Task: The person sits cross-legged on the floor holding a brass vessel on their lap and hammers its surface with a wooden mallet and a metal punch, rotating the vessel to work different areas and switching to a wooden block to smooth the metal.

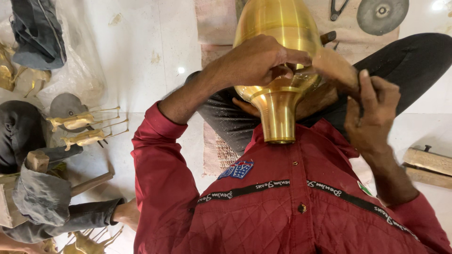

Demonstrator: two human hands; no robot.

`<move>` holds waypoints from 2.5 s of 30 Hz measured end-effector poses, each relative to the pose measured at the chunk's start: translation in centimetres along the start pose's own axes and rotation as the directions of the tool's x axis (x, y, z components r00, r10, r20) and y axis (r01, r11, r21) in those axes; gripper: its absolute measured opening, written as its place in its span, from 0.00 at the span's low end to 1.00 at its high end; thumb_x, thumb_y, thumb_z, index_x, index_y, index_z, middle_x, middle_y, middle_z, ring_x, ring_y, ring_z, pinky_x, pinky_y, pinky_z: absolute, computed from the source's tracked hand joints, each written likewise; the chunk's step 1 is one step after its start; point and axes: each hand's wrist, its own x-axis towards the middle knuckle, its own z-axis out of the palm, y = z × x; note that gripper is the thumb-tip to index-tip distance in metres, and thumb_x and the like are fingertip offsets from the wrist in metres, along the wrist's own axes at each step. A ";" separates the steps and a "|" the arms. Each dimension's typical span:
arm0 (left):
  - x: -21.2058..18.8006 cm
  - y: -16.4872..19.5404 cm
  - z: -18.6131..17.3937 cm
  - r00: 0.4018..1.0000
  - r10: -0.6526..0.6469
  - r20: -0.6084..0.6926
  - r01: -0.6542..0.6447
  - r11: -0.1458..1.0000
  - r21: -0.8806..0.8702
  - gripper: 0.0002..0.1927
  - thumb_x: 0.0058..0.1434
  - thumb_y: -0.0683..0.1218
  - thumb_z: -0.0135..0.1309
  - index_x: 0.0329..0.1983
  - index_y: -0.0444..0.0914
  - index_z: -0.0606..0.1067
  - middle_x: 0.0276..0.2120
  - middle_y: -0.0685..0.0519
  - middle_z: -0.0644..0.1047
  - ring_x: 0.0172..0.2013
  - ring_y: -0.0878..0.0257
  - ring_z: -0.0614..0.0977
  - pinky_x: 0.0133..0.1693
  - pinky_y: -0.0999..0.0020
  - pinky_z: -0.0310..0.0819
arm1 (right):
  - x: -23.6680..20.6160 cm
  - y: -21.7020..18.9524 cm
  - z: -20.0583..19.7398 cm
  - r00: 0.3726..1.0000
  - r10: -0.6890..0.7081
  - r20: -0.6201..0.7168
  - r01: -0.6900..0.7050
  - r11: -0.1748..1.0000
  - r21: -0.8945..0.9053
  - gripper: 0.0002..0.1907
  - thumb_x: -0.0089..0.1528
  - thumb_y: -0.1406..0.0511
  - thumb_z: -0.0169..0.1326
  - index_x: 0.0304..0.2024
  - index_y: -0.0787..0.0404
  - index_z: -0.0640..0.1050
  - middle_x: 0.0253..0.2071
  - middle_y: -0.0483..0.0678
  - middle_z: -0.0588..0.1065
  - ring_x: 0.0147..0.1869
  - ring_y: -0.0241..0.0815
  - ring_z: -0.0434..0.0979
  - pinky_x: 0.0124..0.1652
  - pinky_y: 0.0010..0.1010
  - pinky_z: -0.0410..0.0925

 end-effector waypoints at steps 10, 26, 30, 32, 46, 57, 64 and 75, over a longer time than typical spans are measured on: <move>-1.9 0.2 1.5 0.962 -0.001 -0.274 -0.022 0.996 -0.082 0.20 0.66 0.36 0.61 0.61 0.40 0.75 0.51 0.46 0.83 0.41 0.61 0.89 0.40 0.67 0.86 | 4.3 0.2 -3.2 0.997 -0.077 0.001 0.075 0.984 0.163 0.32 0.73 0.78 0.57 0.76 0.62 0.61 0.58 0.60 0.64 0.59 0.52 0.72 0.51 0.34 0.72; -5.5 1.0 7.0 0.779 -0.404 -0.479 0.211 0.889 -0.408 0.22 0.68 0.35 0.59 0.64 0.42 0.74 0.60 0.46 0.79 0.53 0.60 0.87 0.56 0.67 0.87 | 11.2 -1.9 -7.5 0.893 -0.348 0.287 0.428 0.855 -0.293 0.29 0.68 0.74 0.64 0.71 0.54 0.77 0.51 0.53 0.74 0.52 0.51 0.72 0.51 0.45 0.63; -5.4 1.1 7.7 0.722 -0.432 -0.540 0.254 0.892 -0.374 0.22 0.67 0.35 0.61 0.63 0.40 0.75 0.59 0.46 0.79 0.55 0.57 0.85 0.58 0.66 0.84 | 12.2 -2.2 -7.3 0.889 -0.406 0.209 0.440 0.885 -0.153 0.30 0.69 0.73 0.55 0.74 0.56 0.71 0.56 0.53 0.70 0.57 0.49 0.69 0.54 0.39 0.62; -5.4 1.4 8.2 0.696 -0.448 -0.561 0.258 0.886 -0.387 0.22 0.67 0.33 0.59 0.63 0.38 0.74 0.59 0.45 0.79 0.55 0.57 0.85 0.58 0.66 0.84 | 12.7 -2.9 -7.8 0.890 -0.374 0.261 0.430 0.879 -0.207 0.30 0.69 0.72 0.59 0.73 0.51 0.73 0.56 0.52 0.71 0.56 0.48 0.70 0.56 0.39 0.64; -4.8 3.9 9.9 0.495 -0.548 -0.675 0.272 0.835 -0.479 0.18 0.65 0.34 0.61 0.58 0.31 0.74 0.45 0.46 0.84 0.47 0.63 0.87 0.50 0.70 0.86 | 14.4 -8.4 -11.5 0.819 -0.427 0.383 0.571 0.673 -0.470 0.34 0.59 0.71 0.65 0.68 0.51 0.77 0.51 0.51 0.73 0.51 0.47 0.72 0.51 0.38 0.68; -5.3 -1.3 3.7 0.873 -0.154 -0.462 -0.034 0.927 -0.375 0.11 0.70 0.39 0.58 0.54 0.37 0.73 0.50 0.44 0.80 0.48 0.53 0.87 0.52 0.63 0.89 | 7.2 -0.8 -3.8 0.959 -0.148 0.242 0.175 0.980 -0.094 0.34 0.61 0.74 0.63 0.71 0.60 0.75 0.51 0.58 0.74 0.54 0.55 0.73 0.51 0.47 0.66; -2.7 -2.6 1.4 0.992 0.041 -0.118 -0.067 0.974 -0.217 0.22 0.70 0.39 0.59 0.66 0.41 0.73 0.50 0.47 0.84 0.43 0.61 0.90 0.48 0.65 0.87 | 3.5 0.0 -1.0 0.990 -0.045 0.133 0.044 0.999 0.014 0.29 0.67 0.73 0.62 0.71 0.60 0.74 0.54 0.60 0.73 0.57 0.56 0.74 0.56 0.44 0.70; -1.6 -1.3 0.3 0.999 0.038 -0.036 -0.043 0.984 -0.172 0.24 0.66 0.38 0.59 0.65 0.42 0.73 0.48 0.47 0.84 0.42 0.61 0.89 0.46 0.65 0.87 | 3.2 0.3 -1.9 0.988 -0.110 0.105 0.134 0.957 -0.256 0.30 0.57 0.72 0.67 0.63 0.60 0.78 0.48 0.56 0.75 0.50 0.53 0.75 0.45 0.46 0.71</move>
